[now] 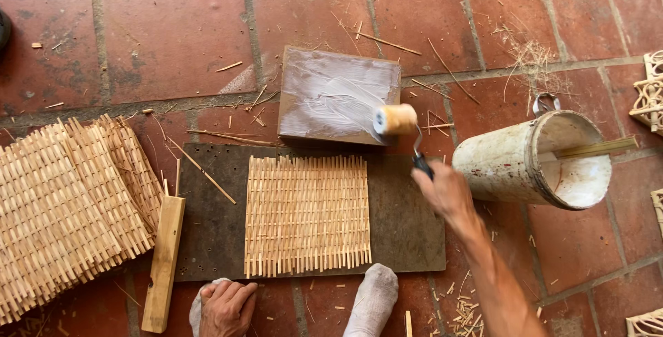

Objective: The person assembles a small bamboo mat by inserting thin strips into a woven base using a wooden block and a small stick. They then apply glue to a cardboard backing with a roller and attach the mat to it, repeating the process for another mat.

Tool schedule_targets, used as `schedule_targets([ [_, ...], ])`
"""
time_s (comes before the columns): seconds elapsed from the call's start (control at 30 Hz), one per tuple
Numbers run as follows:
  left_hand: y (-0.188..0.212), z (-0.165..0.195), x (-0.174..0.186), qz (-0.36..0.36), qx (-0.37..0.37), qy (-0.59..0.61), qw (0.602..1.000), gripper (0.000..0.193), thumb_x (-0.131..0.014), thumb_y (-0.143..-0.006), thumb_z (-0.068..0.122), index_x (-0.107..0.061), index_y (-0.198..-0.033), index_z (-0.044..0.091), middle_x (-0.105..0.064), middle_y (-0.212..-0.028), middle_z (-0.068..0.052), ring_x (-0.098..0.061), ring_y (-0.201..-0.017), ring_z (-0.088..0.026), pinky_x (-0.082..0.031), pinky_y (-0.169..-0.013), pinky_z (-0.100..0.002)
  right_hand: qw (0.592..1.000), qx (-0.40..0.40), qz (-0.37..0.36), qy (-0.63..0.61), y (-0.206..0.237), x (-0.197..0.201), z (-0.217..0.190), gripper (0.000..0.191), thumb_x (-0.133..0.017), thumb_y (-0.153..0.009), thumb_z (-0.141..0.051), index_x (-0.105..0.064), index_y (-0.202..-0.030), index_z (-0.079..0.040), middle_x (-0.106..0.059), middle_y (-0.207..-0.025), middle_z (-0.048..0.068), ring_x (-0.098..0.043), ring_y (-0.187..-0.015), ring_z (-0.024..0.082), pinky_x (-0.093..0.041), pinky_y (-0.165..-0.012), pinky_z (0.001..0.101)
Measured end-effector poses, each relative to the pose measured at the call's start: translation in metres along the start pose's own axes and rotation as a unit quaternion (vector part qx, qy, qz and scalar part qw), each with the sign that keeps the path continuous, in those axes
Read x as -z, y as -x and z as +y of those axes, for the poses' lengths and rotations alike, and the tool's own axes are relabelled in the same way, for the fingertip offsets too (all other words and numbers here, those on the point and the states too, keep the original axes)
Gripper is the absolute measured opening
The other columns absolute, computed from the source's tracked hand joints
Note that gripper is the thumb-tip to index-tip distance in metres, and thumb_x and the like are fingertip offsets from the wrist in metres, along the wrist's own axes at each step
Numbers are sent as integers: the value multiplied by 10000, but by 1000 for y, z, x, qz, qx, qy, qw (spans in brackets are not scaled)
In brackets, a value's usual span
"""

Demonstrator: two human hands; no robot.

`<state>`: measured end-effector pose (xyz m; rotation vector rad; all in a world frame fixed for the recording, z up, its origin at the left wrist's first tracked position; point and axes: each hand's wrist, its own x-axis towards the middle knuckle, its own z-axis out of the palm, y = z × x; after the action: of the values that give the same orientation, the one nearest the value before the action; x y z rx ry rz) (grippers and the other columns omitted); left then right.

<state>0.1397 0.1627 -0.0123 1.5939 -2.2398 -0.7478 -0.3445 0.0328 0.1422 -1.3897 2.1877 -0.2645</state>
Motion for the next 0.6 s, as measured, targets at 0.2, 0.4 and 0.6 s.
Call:
schedule_targets([
  [0.2,3,-6,-9,-23,5,-20,1000,240,-789,-771,201,-778,-1005,148,-709,-783,26,-654,-814,-140,-376,-853,-355,997,32,64,-30,-54,-13,11,355,-581,-962,-322,-605,-719,-63,-489,-512,11,-488,-426,177,-395,-405,380],
  [0.4,1,-3,-3,-21,5,-23,999,249,-780,-763,193,-777,-1006,138,-703,-781,9,-653,-814,-159,-379,-841,-379,995,51,81,-6,-118,6,-22,293,-616,-911,-296,-600,-701,-92,-502,-518,-12,-466,-427,122,-378,-411,333],
  [0.6,-7,9,8,-20,25,14,999,214,-758,-798,187,-770,-1002,122,-700,-776,-4,-651,-829,-184,-396,-826,-376,997,68,44,-14,17,-35,-9,267,-529,-977,-297,-648,-897,-72,-515,-540,-5,-469,-389,176,-411,-334,397],
])
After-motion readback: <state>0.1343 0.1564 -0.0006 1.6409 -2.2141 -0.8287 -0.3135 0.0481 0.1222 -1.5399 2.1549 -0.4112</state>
